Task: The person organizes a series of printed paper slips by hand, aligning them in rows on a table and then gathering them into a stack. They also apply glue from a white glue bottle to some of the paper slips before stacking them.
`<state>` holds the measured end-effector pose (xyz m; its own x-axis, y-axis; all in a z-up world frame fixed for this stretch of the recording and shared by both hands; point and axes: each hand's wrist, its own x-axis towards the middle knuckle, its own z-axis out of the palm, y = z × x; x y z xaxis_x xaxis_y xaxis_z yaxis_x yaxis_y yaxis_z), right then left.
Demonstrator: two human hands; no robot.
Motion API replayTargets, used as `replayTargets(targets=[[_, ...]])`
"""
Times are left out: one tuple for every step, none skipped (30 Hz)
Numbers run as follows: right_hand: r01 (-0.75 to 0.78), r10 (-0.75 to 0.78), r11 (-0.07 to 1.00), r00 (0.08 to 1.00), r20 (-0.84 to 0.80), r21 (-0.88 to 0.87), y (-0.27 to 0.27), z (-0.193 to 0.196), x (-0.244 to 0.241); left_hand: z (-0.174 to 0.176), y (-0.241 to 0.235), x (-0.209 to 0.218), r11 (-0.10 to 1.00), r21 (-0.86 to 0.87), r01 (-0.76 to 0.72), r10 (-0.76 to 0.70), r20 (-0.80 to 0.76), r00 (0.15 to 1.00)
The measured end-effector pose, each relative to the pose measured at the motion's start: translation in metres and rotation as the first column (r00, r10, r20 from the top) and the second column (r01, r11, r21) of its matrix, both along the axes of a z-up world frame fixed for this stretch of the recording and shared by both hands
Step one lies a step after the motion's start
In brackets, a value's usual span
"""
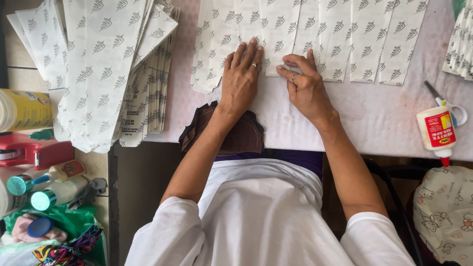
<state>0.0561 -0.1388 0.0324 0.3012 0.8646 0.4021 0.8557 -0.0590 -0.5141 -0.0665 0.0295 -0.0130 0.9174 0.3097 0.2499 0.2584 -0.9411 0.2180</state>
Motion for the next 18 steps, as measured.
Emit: replayTargets(targets=[[0.001,-0.001,1.000,1.000,-0.010,-0.006,0.000,0.000,-0.001,0.002,0.002,-0.002,1.000,-0.016,0.006,-0.006,0.027,1.000],[0.003,-0.003,1.000,1.000,-0.010,-0.006,-0.001,0.001,-0.001,0.000,0.005,-0.006,1.000,-0.017,0.008,-0.008,0.027,1.000],[-0.002,0.002,1.000,1.000,-0.010,-0.004,0.000,0.001,-0.002,-0.002,0.008,-0.010,0.984,-0.170,0.053,-0.028,0.148,0.989],[-0.007,0.007,1.000,1.000,-0.011,-0.001,0.001,0.002,-0.002,-0.003,0.012,-0.014,0.943,-0.311,0.116,-0.029,0.269,0.963],[-0.004,0.004,1.000,1.000,-0.009,-0.001,0.002,0.001,-0.001,0.002,0.018,-0.018,0.943,-0.311,0.118,-0.032,0.271,0.962],[-0.013,0.013,1.000,1.000,-0.005,0.007,0.002,0.001,0.000,0.008,0.023,-0.022,0.949,-0.312,0.050,0.015,0.201,0.980],[-0.025,0.025,1.000,1.000,-0.005,0.012,0.003,0.000,-0.001,0.013,0.027,-0.029,0.950,-0.311,-0.024,0.066,0.126,0.990],[-0.026,0.026,1.000,1.000,-0.007,0.010,0.001,0.000,-0.002,0.013,0.033,-0.033,0.950,-0.312,-0.026,0.068,0.124,0.990],[-0.031,0.031,1.000,1.000,0.003,0.006,0.002,0.001,-0.002,0.015,0.040,-0.038,0.963,-0.261,-0.059,0.079,0.066,0.995],[-0.035,0.035,0.999,0.999,0.014,0.002,0.003,0.001,-0.001,0.016,0.048,-0.042,0.974,-0.208,-0.089,0.093,0.009,0.996],[-0.034,0.034,0.999,0.999,0.017,0.004,0.004,0.001,-0.001,0.016,0.055,-0.045,0.975,-0.205,-0.088,0.093,0.012,0.996],[-0.036,0.036,0.999,0.999,0.018,0.014,0.005,0.000,0.000,0.016,0.061,-0.048,0.974,-0.213,-0.077,0.087,0.037,0.996],[-0.039,0.039,0.999,0.999,0.013,0.019,0.003,-0.001,-0.002,0.015,0.065,-0.054,0.972,-0.226,-0.069,0.083,0.055,0.995],[-0.040,0.040,0.999,0.999,0.010,0.018,0.003,0.000,-0.002,0.004,0.062,-0.053,0.971,-0.227,-0.070,0.084,0.052,0.995],[-0.039,0.039,0.999,0.999,0.007,0.006,0.004,0.001,-0.002,-0.006,0.060,-0.051,0.992,-0.080,-0.096,0.100,0.053,0.994],[-0.038,0.038,0.999,0.999,0.004,-0.007,0.005,0.002,-0.001,-0.016,0.058,-0.048,0.991,0.069,-0.119,0.115,0.056,0.992],[-0.035,0.035,0.999,0.999,0.008,-0.004,0.007,0.002,0.000,-0.001,0.049,-0.045,0.991,0.070,-0.116,0.112,0.061,0.992],[-0.024,0.023,1.000,0.999,0.030,0.014,0.009,0.003,0.001,0.015,0.039,-0.041,0.995,-0.080,0.053,-0.039,0.167,0.985]])
